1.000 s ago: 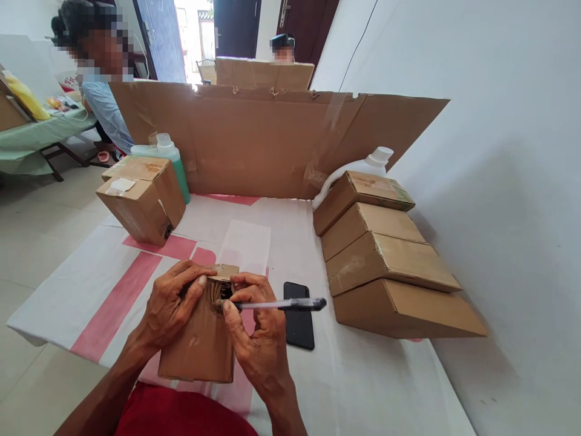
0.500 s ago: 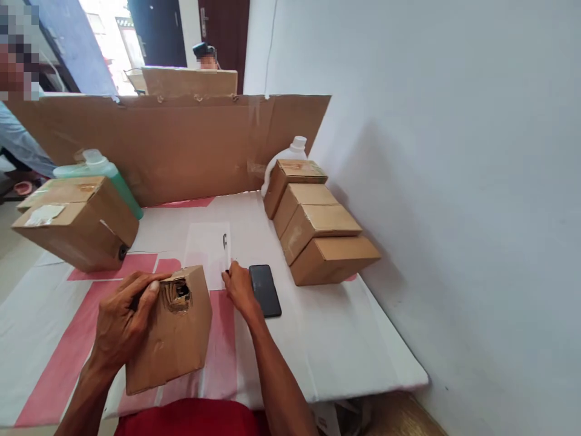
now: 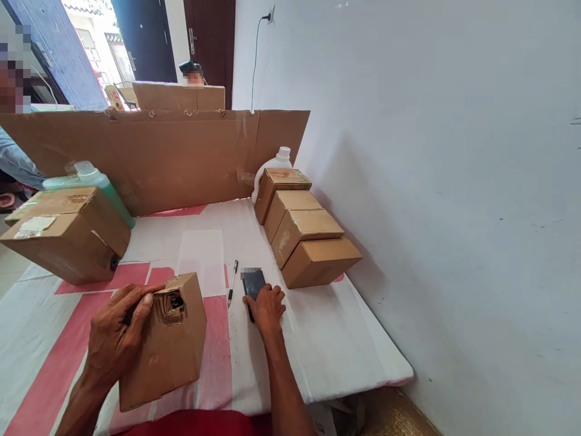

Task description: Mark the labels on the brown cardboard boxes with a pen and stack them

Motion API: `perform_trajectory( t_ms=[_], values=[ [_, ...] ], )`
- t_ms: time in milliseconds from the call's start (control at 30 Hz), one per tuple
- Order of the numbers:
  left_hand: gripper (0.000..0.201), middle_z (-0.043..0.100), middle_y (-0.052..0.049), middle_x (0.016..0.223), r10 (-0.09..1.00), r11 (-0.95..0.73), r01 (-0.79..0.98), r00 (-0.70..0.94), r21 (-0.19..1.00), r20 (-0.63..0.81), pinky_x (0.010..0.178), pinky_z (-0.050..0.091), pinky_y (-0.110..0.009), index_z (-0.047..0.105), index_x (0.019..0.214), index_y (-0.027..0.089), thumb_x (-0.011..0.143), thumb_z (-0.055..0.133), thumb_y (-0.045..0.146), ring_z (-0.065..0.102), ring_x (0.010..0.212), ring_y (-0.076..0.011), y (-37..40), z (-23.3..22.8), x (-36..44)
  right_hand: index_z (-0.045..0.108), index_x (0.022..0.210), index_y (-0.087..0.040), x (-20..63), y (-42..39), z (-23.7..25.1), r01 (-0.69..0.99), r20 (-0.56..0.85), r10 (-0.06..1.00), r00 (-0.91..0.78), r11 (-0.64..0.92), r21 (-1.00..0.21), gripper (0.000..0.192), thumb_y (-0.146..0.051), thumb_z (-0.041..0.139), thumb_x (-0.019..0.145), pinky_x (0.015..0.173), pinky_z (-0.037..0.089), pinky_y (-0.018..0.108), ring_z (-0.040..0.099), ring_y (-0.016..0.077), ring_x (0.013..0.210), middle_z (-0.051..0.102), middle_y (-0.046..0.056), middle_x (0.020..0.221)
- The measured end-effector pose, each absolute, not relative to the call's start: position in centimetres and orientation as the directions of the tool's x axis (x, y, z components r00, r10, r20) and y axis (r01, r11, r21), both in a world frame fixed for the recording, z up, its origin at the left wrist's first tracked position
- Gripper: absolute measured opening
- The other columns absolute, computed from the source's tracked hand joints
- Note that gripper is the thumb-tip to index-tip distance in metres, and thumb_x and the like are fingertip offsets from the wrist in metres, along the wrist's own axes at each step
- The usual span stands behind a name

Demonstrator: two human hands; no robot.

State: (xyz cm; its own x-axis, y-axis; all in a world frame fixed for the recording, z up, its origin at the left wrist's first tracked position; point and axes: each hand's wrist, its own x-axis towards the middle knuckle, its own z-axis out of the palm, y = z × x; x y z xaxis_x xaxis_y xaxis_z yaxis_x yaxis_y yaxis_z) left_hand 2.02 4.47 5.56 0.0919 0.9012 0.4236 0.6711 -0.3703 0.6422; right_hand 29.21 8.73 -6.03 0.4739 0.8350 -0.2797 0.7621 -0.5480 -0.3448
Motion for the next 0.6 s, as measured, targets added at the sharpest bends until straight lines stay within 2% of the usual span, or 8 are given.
perform_trajectory(
  t_ms=[167,300,333,400,433,500,567,600],
  values=[
    [0.028,0.071,-0.004,0.104,0.908,-0.363,0.651,0.085,0.666,0.411,0.085,0.05,-0.029,0.073,0.112,0.021,0.102,0.048,0.029,0.066,0.096,-0.0186,4.4,5.7,2.1,0.057,0.123,-0.004,30.0,8.8,-7.5,0.665,-0.32,0.825,0.466,-0.565,-0.489,0.068,-0.044,0.08,0.073,0.092,0.049,0.043,0.061,0.0415,0.12,0.063,0.031,0.125],
    [0.029,0.071,-0.004,0.104,0.911,-0.358,0.64,0.081,0.68,0.404,0.087,0.049,-0.029,0.073,0.114,0.021,0.102,0.047,0.028,0.065,0.098,-0.0185,4.0,5.7,2.1,0.065,0.105,-0.014,29.8,7.8,-8.2,0.534,-0.351,0.855,0.382,-0.514,-0.671,0.037,-0.038,0.069,0.077,0.084,0.051,0.037,0.069,0.0338,0.105,0.074,0.018,0.107],
    [0.029,0.071,-0.004,0.104,0.912,-0.356,0.636,0.079,0.684,0.401,0.087,0.049,-0.029,0.073,0.113,0.021,0.103,0.047,0.028,0.065,0.098,-0.0187,3.9,5.7,2.1,0.066,0.102,-0.015,29.8,7.2,-8.2,0.494,-0.355,0.864,0.357,-0.497,-0.714,0.034,-0.038,0.067,0.077,0.083,0.052,0.037,0.07,0.0326,0.104,0.075,0.015,0.105],
    [0.028,0.07,-0.005,0.104,0.915,-0.353,0.625,0.075,0.696,0.397,0.087,0.05,-0.03,0.073,0.113,0.021,0.103,0.047,0.029,0.065,0.099,-0.0189,3.8,5.7,2.1,0.067,0.106,-0.014,29.8,5.6,-7.8,0.408,-0.351,0.887,0.299,-0.451,-0.794,0.039,-0.043,0.062,0.08,0.083,0.054,0.037,0.071,0.0308,0.101,0.076,0.013,0.104],
    [0.028,0.07,-0.005,0.105,0.916,-0.351,0.619,0.074,0.703,0.393,0.088,0.05,-0.03,0.072,0.112,0.021,0.103,0.047,0.029,0.065,0.099,-0.0189,3.8,5.7,2.2,0.066,0.111,-0.013,29.8,4.7,-7.3,0.307,-0.366,0.893,0.261,-0.437,-0.846,0.045,-0.047,0.062,0.082,0.083,0.055,0.039,0.072,0.0308,0.099,0.077,0.013,0.105],
    [0.028,0.071,-0.005,0.106,0.919,-0.348,0.609,0.072,0.713,0.387,0.089,0.051,-0.03,0.072,0.111,0.022,0.103,0.047,0.029,0.066,0.1,-0.0188,3.9,5.6,2.2,0.063,0.12,-0.011,29.7,2.7,-5.9,-0.056,-0.436,0.886,0.159,-0.433,-0.9,0.057,-0.052,0.069,0.081,0.084,0.057,0.044,0.074,0.0328,0.099,0.077,0.015,0.11],
    [0.027,0.071,-0.005,0.107,0.921,-0.347,0.605,0.073,0.717,0.384,0.09,0.051,-0.031,0.072,0.112,0.022,0.103,0.046,0.028,0.066,0.102,-0.0191,3.9,5.6,2.3,0.062,0.125,-0.013,29.6,0.7,-3.8,-0.469,-0.505,0.863,0.037,-0.431,-0.771,0.064,-0.049,0.081,0.076,0.089,0.057,0.05,0.072,0.0364,0.109,0.074,0.017,0.122],
    [0.027,0.071,-0.005,0.108,0.92,-0.347,0.604,0.072,0.718,0.384,0.091,0.051,-0.031,0.072,0.112,0.023,0.103,0.047,0.028,0.066,0.102,-0.0193,3.9,5.6,2.3,0.064,0.125,-0.014,29.5,-0.2,-2.6,-0.598,-0.529,0.849,-0.012,-0.43,-0.677,0.063,-0.044,0.085,0.073,0.092,0.057,0.051,0.071,0.037,0.112,0.072,0.017,0.126]
  ],
)
